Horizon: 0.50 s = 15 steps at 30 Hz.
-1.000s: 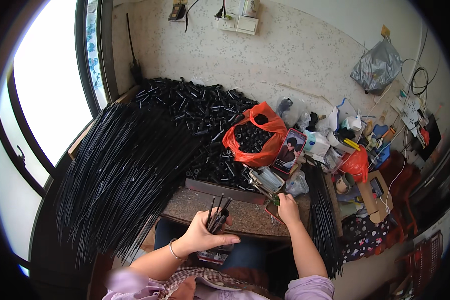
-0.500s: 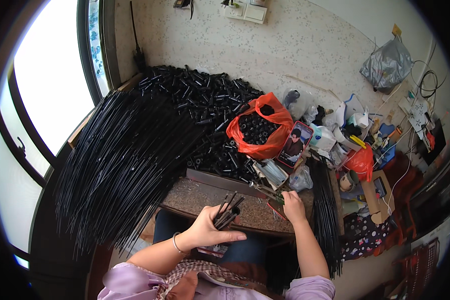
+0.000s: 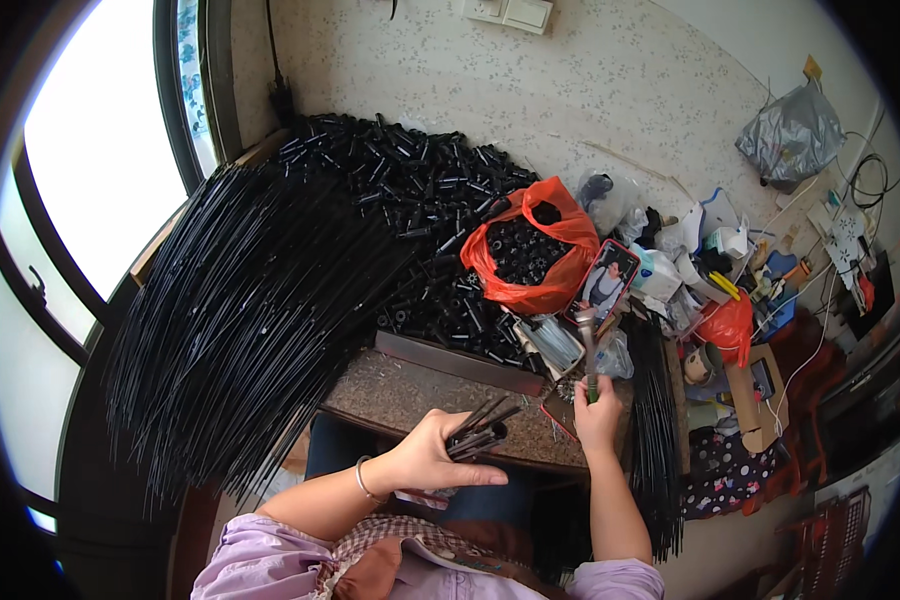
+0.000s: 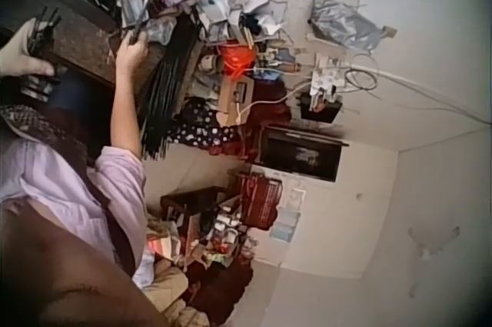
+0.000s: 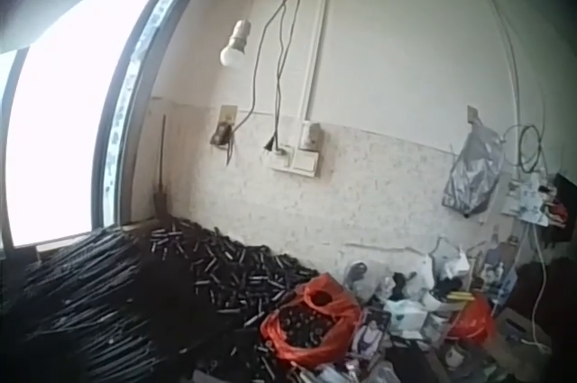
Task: Assembling bundles of black cables and securing them with connectors using a jig and pliers.
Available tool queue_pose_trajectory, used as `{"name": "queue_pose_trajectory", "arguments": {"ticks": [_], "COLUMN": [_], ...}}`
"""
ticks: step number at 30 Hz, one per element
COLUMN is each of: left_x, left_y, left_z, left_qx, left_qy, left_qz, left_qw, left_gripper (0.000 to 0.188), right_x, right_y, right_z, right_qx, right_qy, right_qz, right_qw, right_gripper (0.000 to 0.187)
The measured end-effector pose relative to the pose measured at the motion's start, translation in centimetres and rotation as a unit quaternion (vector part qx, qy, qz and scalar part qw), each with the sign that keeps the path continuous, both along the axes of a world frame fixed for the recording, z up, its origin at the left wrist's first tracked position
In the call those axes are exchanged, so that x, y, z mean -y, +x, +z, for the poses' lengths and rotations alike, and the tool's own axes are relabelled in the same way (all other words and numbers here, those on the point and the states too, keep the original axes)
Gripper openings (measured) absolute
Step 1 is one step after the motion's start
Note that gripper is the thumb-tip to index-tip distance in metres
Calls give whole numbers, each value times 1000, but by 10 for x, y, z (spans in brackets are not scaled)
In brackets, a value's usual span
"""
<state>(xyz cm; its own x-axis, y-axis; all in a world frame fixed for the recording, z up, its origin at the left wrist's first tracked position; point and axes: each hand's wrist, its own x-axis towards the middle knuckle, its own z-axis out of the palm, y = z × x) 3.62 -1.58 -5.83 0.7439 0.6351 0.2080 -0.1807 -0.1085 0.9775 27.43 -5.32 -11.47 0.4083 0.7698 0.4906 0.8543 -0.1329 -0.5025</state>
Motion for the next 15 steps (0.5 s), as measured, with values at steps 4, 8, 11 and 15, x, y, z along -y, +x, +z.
{"name": "queue_pose_trajectory", "arguments": {"ticks": [4,8,11,15], "left_x": [-2,13,21,31], "left_y": [3,-12,-19,-27], "left_z": [-1,1,-1,-6], "left_qx": [65,92,114,120], "left_qy": [37,70,55,57], "left_qz": [42,67,93,126], "left_qw": [996,991,988,983], "left_gripper": [50,72,73,72], "right_x": [11,38,46,51], "right_y": [-90,-156,-171,-183], "right_z": [47,58,54,58], "right_qx": [-622,-673,-627,-610], "right_qy": [140,176,193,223], "right_qz": [201,224,241,199], "right_qw": [744,682,715,734], "right_gripper": [18,28,22,23]}}
